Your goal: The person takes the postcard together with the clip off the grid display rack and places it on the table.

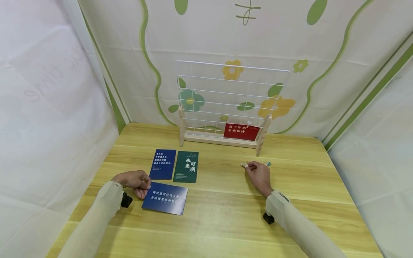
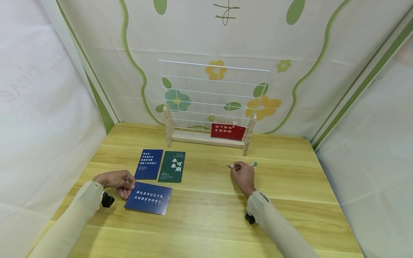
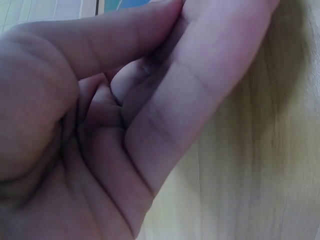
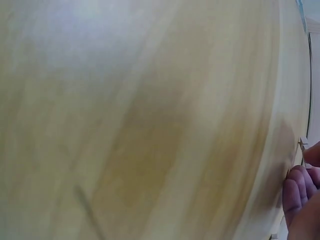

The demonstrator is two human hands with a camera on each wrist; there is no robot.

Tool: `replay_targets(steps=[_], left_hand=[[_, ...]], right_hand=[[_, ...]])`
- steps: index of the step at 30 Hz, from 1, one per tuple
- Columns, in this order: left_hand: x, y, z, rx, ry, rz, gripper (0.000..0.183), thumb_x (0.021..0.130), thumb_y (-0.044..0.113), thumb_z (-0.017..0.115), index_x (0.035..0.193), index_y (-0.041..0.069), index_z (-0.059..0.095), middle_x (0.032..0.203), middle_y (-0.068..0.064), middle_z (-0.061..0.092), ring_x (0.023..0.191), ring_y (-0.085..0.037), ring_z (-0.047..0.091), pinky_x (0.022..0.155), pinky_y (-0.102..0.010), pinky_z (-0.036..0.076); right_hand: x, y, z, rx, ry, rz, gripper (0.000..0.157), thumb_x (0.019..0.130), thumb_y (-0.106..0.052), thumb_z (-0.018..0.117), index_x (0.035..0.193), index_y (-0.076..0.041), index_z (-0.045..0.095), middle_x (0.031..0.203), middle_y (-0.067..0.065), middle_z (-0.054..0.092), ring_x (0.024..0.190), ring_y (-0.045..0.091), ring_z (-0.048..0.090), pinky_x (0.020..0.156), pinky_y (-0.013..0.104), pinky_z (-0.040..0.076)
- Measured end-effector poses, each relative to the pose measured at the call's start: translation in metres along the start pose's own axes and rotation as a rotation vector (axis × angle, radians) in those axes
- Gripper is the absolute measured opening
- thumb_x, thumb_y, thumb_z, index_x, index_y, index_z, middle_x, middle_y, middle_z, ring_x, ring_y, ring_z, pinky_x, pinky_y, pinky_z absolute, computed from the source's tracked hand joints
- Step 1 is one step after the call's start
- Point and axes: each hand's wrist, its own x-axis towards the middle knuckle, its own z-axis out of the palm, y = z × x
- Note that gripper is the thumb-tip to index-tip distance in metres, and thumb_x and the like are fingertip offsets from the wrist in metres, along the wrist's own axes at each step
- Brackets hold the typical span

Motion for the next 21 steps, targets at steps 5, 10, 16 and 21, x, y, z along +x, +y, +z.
replay_targets(steps=[5,10,16,21], left_hand=[[0.002,-0.002,0.0,0.015,-0.004,-0.001,0.02,0.099,0.002,0.051,0.084,-0.004,0.064,0.07,-0.009,0.068,0.061,-0.015,0.07,0.062,-0.031,0.061],[0.003,0.0,0.001,0.034,0.035,-0.044,0.022,0.099,0.003,0.053,0.082,-0.003,0.066,0.068,-0.009,0.068,0.058,-0.014,0.069,0.06,-0.03,0.061],[0.003,0.006,0.003,0.074,0.096,-0.106,0.025,0.098,0.005,0.055,0.079,-0.002,0.068,0.066,-0.009,0.069,0.054,-0.014,0.068,0.058,-0.029,0.06],[0.003,0.008,0.003,0.108,0.109,-0.148,0.026,0.098,0.007,0.057,0.076,-0.002,0.069,0.064,-0.008,0.069,0.051,-0.012,0.067,0.055,-0.026,0.059]], right_hand=[[0.0,0.001,-0.001,-0.045,0.002,-0.005,0.012,0.085,-0.011,0.073,0.092,-0.001,0.075,0.079,0.01,0.074,0.069,0.019,0.067,0.063,0.028,0.053],[0.0,0.001,-0.001,-0.058,-0.017,0.019,0.011,0.084,-0.009,0.074,0.091,0.0,0.074,0.079,0.01,0.073,0.07,0.018,0.066,0.063,0.028,0.051],[-0.001,0.002,-0.001,-0.066,-0.02,0.029,0.011,0.083,-0.008,0.073,0.09,0.0,0.073,0.079,0.01,0.072,0.07,0.019,0.065,0.063,0.029,0.051],[0.0,0.002,-0.002,-0.066,-0.021,0.027,0.01,0.082,-0.007,0.072,0.089,-0.001,0.073,0.077,0.009,0.071,0.068,0.017,0.064,0.062,0.028,0.051]])
